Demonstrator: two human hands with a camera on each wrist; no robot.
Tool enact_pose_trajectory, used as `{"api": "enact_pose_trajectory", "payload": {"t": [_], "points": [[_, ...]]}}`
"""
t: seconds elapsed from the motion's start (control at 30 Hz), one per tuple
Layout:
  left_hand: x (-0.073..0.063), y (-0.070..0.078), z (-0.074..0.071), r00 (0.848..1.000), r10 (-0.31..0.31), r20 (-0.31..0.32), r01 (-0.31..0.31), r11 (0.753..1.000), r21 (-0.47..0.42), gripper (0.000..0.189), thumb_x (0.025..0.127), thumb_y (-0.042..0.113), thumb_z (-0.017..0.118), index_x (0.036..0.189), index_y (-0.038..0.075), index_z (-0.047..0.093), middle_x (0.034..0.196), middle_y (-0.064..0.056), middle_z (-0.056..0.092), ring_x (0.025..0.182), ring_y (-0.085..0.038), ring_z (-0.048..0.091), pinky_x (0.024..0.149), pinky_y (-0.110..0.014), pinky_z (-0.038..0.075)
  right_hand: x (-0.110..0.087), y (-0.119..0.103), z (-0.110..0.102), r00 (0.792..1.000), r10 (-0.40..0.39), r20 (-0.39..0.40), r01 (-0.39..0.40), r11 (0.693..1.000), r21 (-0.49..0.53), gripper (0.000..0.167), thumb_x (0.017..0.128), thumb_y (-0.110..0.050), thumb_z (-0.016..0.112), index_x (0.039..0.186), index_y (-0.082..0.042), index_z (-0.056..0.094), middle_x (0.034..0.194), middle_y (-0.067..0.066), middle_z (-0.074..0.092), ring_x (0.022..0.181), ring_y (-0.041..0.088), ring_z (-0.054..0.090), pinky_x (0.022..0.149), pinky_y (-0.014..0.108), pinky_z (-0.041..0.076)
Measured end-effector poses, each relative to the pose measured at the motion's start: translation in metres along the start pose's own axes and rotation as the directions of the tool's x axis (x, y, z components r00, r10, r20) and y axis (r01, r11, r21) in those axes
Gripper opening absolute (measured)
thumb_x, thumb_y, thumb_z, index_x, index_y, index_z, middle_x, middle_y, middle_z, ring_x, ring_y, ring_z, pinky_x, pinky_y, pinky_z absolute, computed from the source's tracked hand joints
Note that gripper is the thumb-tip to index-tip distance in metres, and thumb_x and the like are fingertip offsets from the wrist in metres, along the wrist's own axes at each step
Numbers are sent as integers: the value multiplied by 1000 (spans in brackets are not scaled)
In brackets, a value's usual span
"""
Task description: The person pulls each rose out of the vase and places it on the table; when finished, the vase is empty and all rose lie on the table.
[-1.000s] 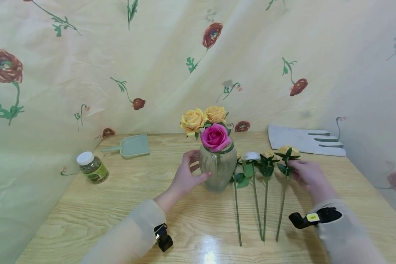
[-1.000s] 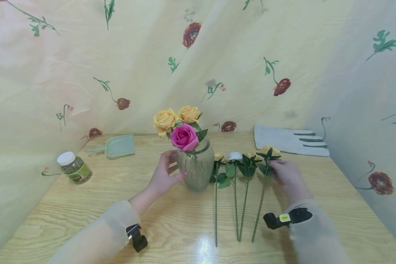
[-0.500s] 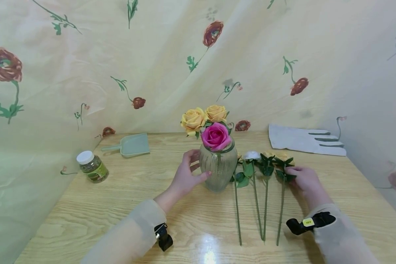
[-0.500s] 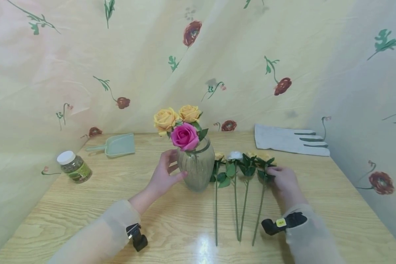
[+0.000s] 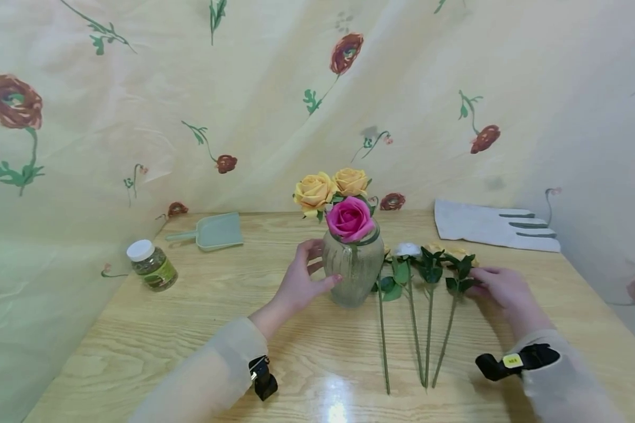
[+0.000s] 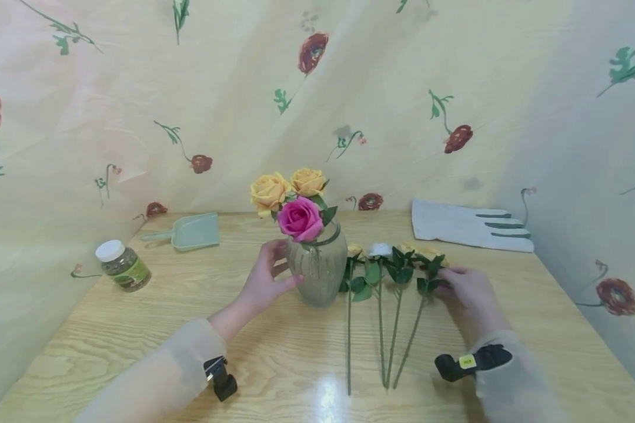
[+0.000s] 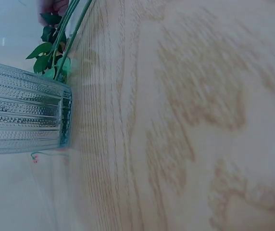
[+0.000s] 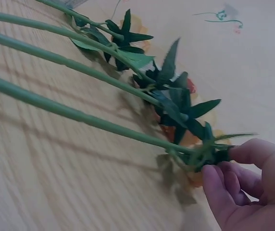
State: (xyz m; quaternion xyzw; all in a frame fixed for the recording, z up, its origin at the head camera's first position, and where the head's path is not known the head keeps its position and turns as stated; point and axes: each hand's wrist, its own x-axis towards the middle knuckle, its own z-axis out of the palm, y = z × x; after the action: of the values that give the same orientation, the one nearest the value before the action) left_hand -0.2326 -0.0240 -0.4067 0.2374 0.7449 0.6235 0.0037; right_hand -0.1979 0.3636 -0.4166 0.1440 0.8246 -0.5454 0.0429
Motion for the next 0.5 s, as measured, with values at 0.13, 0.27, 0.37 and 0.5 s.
{"api": "enact_pose_trajectory", "payload": {"t": [0.13,0.27,0.37,0.5], "points": [[0,0,0,1000,-2,1,2,1000,7,74,79,14,75,136,7,29,133,-8,41,123,-22,42,103,-35,40,-1,-3,-8,999,-51,0,51,998,42,59,96,-25,51,130,21,35,93,0,57,75,0,60,72,21,55],[0,0,0,1000,-4,1,4,1000,5,75,78,14,75,136,7,29,134,-8,41,124,-22,42,103,-34,40,-2,-7,-14,992,-114,-44,114,993,-13,62,95,-29,53,130,19,37,100,-1,55,79,-3,58,73,18,54],[0,0,0,1000,-9,4,9,1000,3,75,79,14,75,137,7,29,134,-8,41,124,-21,42,103,-34,40,-5,-12,-15,986,-145,-77,139,987,-83,65,95,-37,52,133,13,39,112,6,53,87,4,55,73,17,52],[0,1,0,1000,-15,6,15,1000,2,74,79,14,75,137,8,28,134,-8,40,124,-22,41,103,-34,39,-10,-24,-11,982,-158,-106,145,983,-117,70,91,-49,51,136,5,41,128,12,42,98,22,46,77,25,46]]}}
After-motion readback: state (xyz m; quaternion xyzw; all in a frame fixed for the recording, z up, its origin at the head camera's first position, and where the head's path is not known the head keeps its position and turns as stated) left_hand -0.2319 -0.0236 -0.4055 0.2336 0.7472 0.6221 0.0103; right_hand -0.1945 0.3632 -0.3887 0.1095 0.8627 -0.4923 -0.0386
